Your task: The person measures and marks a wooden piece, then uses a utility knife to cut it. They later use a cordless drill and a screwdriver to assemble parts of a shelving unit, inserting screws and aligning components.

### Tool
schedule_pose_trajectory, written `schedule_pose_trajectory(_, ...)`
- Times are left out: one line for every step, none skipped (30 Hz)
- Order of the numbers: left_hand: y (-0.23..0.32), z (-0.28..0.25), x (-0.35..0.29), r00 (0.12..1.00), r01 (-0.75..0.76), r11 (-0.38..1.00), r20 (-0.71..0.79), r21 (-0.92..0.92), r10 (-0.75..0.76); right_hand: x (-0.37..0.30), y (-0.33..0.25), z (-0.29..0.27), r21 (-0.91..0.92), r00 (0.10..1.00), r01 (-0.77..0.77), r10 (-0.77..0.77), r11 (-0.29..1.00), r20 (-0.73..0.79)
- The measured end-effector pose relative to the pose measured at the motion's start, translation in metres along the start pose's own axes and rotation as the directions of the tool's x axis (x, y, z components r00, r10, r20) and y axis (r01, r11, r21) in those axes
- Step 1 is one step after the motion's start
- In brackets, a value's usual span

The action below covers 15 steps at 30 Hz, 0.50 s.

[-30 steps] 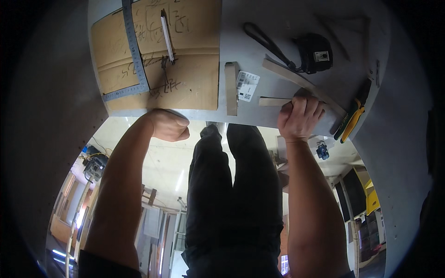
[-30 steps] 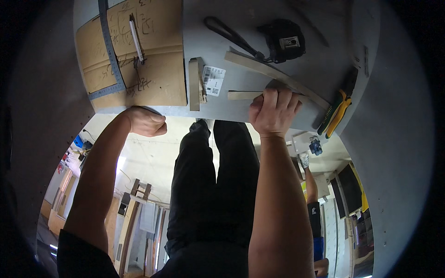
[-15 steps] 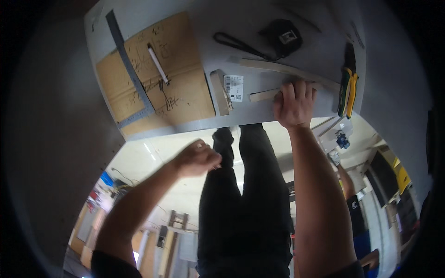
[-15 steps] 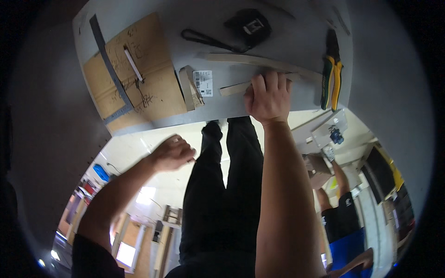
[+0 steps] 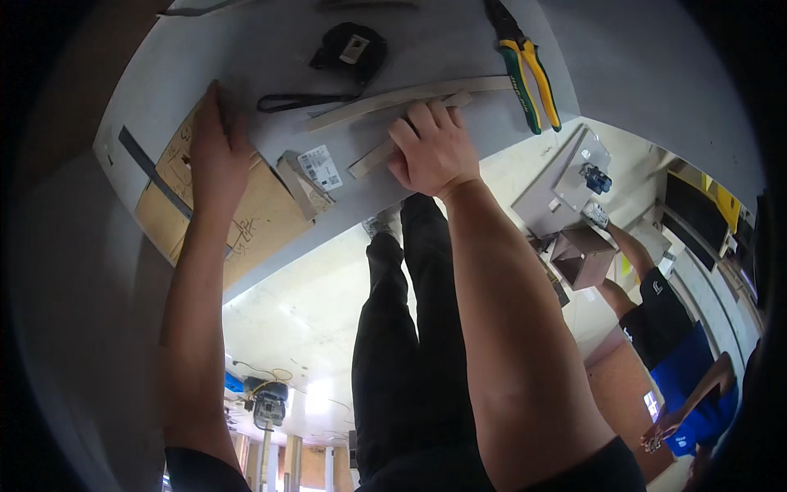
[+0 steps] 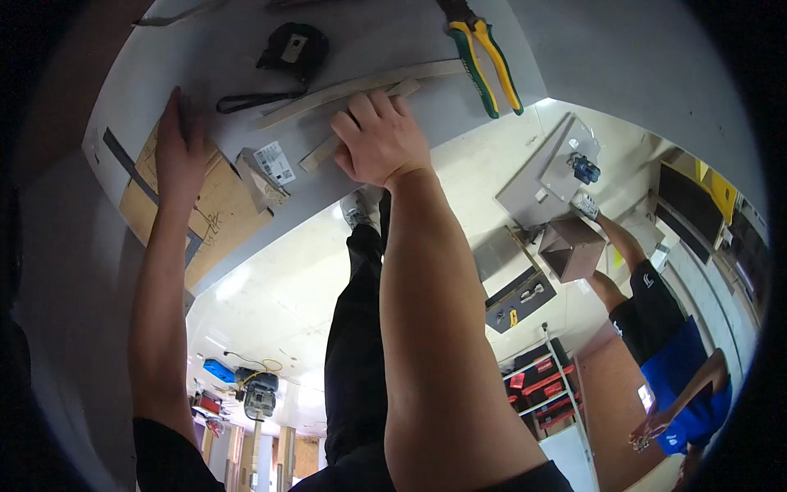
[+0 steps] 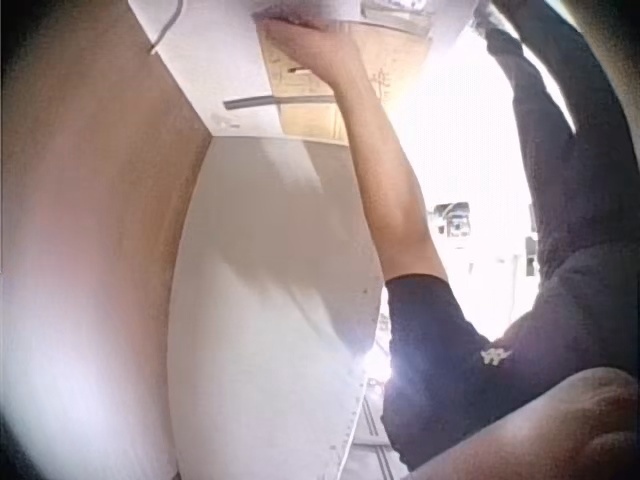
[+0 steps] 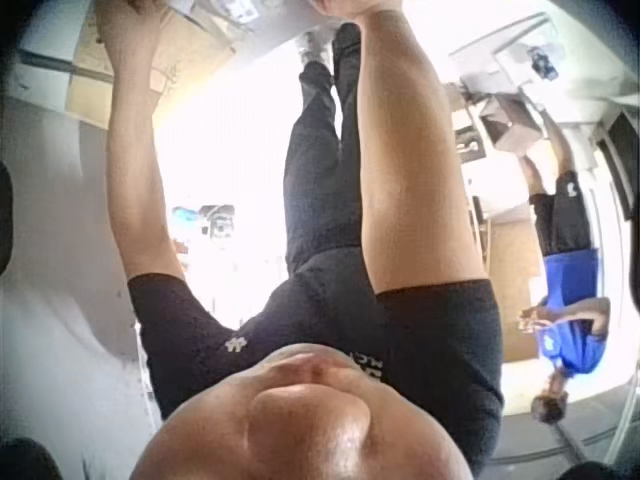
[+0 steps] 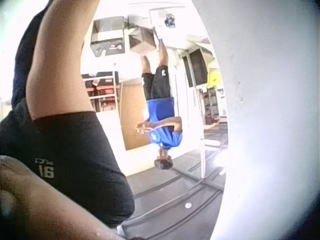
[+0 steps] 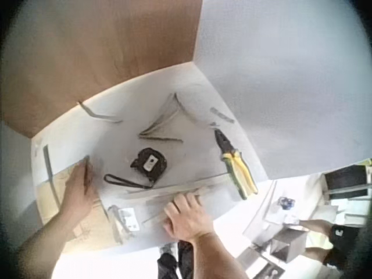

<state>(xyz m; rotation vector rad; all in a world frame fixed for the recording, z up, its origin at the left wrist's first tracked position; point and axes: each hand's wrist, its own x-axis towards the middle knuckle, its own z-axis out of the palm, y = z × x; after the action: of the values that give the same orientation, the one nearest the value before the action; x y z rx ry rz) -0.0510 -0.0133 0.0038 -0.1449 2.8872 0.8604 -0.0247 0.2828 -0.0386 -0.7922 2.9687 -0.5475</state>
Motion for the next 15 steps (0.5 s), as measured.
schedule_pose_trajectory(0.004, 0.004, 0.004, 1.000, 0.027, 0.999, -0.015, -0.043, -0.028, -0.001, 0.003, -0.003, 0.004, 1.000, 0.001, -0.001, 1.000, 0.001)
schedule_pose_trajectory(0.002, 0.001, 0.007, 0.998, 0.055, 0.996, -0.025, -0.069, -0.057, 0.001, -0.003, 0.000, 0.025, 1.000, -0.001, 0.001, 1.000, -0.004)
schedule_pose_trajectory(0.003, -0.003, 0.008, 0.996, 0.083, 0.992, -0.036, -0.092, -0.086, 0.000, -0.003, 0.000, 0.012, 1.000, -0.015, 0.015, 1.000, 0.011)
schedule_pose_trajectory(0.006, -0.003, 0.006, 0.984, 0.008, 0.999, -0.180, 0.051, 0.002, -0.001, -0.002, -0.002, -0.002, 1.000, -0.021, 0.021, 1.000, 0.017)
schedule_pose_trajectory(0.014, -0.002, 0.001, 0.947, -0.047, 0.978, -0.303, 0.204, 0.109, -0.001, -0.001, -0.003, -0.010, 0.999, -0.025, 0.025, 1.000, 0.025)
schedule_pose_trajectory(0.021, -0.004, -0.005, 0.884, -0.083, 0.929, -0.405, 0.362, 0.236, -0.001, 0.001, -0.003, -0.017, 0.999, -0.027, 0.028, 0.999, 0.027)
schedule_pose_trajectory(0.022, -0.009, -0.015, 0.874, -0.134, 0.937, -0.408, 0.323, 0.265, -0.002, 0.000, -0.003, -0.011, 1.000, -0.024, 0.024, 1.000, 0.018)
schedule_pose_trajectory(0.012, -0.005, -0.030, 0.897, -0.150, 0.973, -0.390, 0.177, 0.209, -0.001, 0.000, 0.000, 0.001, 1.000, -0.013, 0.013, 1.000, -0.007)
schedule_pose_trajectory(0.015, -0.001, -0.041, 0.968, -0.108, 0.991, -0.221, 0.078, 0.123, -0.003, 0.002, -0.001, -0.003, 1.000, -0.021, 0.021, 1.000, -0.021)
schedule_pose_trajectory(0.023, 0.005, -0.056, 0.995, 0.016, 0.964, -0.087, -0.267, -0.040, -0.004, 0.003, -0.002, 0.002, 0.999, -0.013, 0.013, 1.000, -0.040)
schedule_pose_trajectory(0.026, 0.009, -0.070, 0.979, 0.201, 0.914, 0.028, -0.352, -0.204, -0.002, 0.002, 0.000, 0.013, 0.998, 0.001, 0.000, 1.000, -0.068)
schedule_pose_trajectory(0.026, 0.017, -0.079, 0.953, 0.301, 0.877, 0.072, -0.375, -0.296, -0.002, 0.001, 0.000, 0.015, 0.997, 0.004, -0.003, 1.000, -0.071)
schedule_pose_trajectory(0.026, 0.021, -0.084, 0.953, 0.302, 0.866, 0.100, -0.399, -0.287, -0.001, 0.001, 0.001, 0.015, 0.997, 0.008, -0.007, 1.000, -0.073)
schedule_pose_trajectory(0.026, 0.025, -0.088, 0.952, 0.306, 0.852, 0.130, -0.424, -0.278, -0.001, 0.001, 0.000, 0.014, 0.997, 0.012, -0.011, 1.000, -0.072)
schedule_pose_trajectory(0.024, 0.029, -0.091, 0.950, 0.311, 0.851, 0.122, -0.424, -0.287, -0.001, 0.001, 0.000, 0.019, 0.997, 0.016, -0.014, 1.000, -0.075)
